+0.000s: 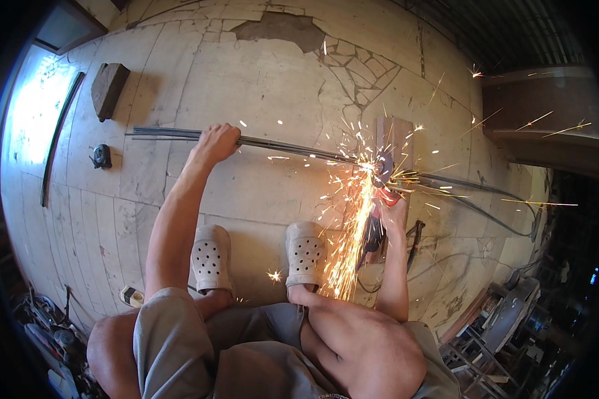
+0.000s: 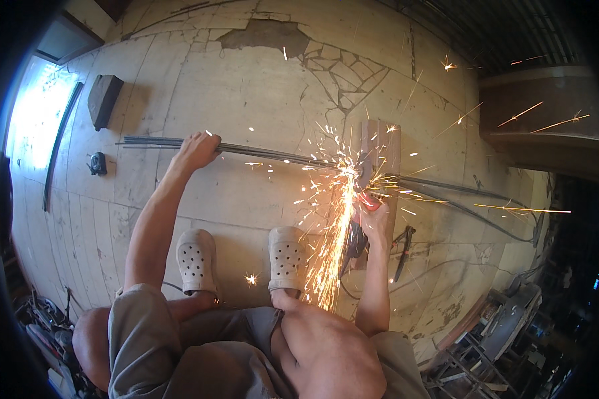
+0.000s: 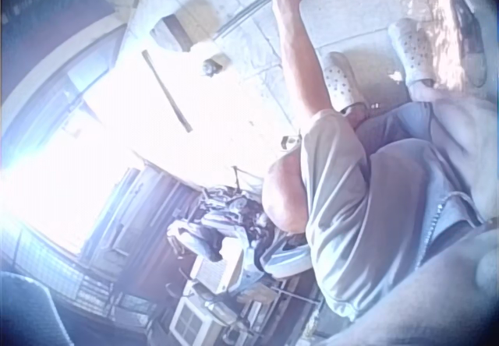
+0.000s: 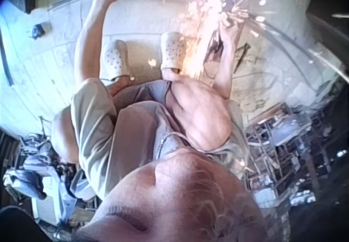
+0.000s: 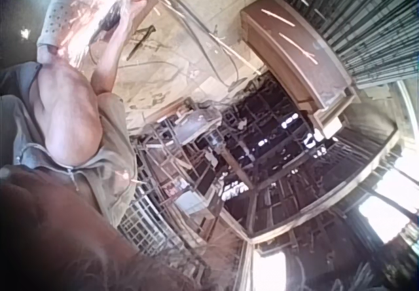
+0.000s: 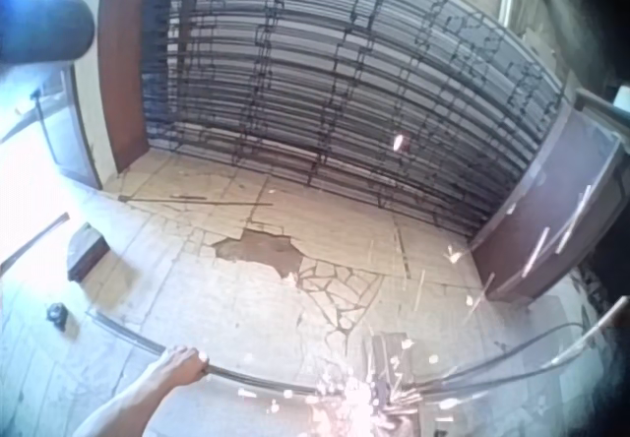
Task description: The person marks a metal rod with a pencil while using a wood block for alignment, then cuts the rod with an angle grinder. The person also uses pliers to handle or bend the metal pieces.
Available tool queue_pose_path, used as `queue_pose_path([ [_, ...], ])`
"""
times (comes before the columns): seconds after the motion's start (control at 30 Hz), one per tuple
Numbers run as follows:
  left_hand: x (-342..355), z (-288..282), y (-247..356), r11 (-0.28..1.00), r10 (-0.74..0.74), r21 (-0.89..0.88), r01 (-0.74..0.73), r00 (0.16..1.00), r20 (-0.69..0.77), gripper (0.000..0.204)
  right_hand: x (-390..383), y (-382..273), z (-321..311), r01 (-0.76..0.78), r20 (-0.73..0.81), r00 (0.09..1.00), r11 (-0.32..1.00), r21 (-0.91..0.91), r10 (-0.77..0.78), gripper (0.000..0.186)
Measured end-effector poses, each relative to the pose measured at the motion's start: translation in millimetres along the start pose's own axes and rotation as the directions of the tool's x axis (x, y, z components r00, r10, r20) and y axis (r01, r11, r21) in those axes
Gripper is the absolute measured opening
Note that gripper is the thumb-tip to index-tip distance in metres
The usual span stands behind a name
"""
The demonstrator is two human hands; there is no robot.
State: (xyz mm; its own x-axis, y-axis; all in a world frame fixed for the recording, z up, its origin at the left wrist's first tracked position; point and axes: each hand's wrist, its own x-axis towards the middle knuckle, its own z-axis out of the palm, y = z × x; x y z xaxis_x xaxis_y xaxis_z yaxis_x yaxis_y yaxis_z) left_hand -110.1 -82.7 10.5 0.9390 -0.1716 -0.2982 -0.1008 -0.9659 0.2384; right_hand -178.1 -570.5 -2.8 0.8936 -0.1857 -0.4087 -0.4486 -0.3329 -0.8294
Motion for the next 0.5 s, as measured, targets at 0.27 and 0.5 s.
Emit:
queue_pose_path([
  [0.27,0,-3,0,1.000,-0.005,0.023,0.004,1.000,0.029,0.017,-14,-50,4,-0.069,0.042,0.997,0.997,0.019,0.068,0.027],
  [0.5,2,-5,3,1.000,0.010,0.006,-0.010,1.000,-0.010,0.014,-6,-61,0,0.013,-0.035,0.999,0.975,-0.220,-0.021,0.029],
])
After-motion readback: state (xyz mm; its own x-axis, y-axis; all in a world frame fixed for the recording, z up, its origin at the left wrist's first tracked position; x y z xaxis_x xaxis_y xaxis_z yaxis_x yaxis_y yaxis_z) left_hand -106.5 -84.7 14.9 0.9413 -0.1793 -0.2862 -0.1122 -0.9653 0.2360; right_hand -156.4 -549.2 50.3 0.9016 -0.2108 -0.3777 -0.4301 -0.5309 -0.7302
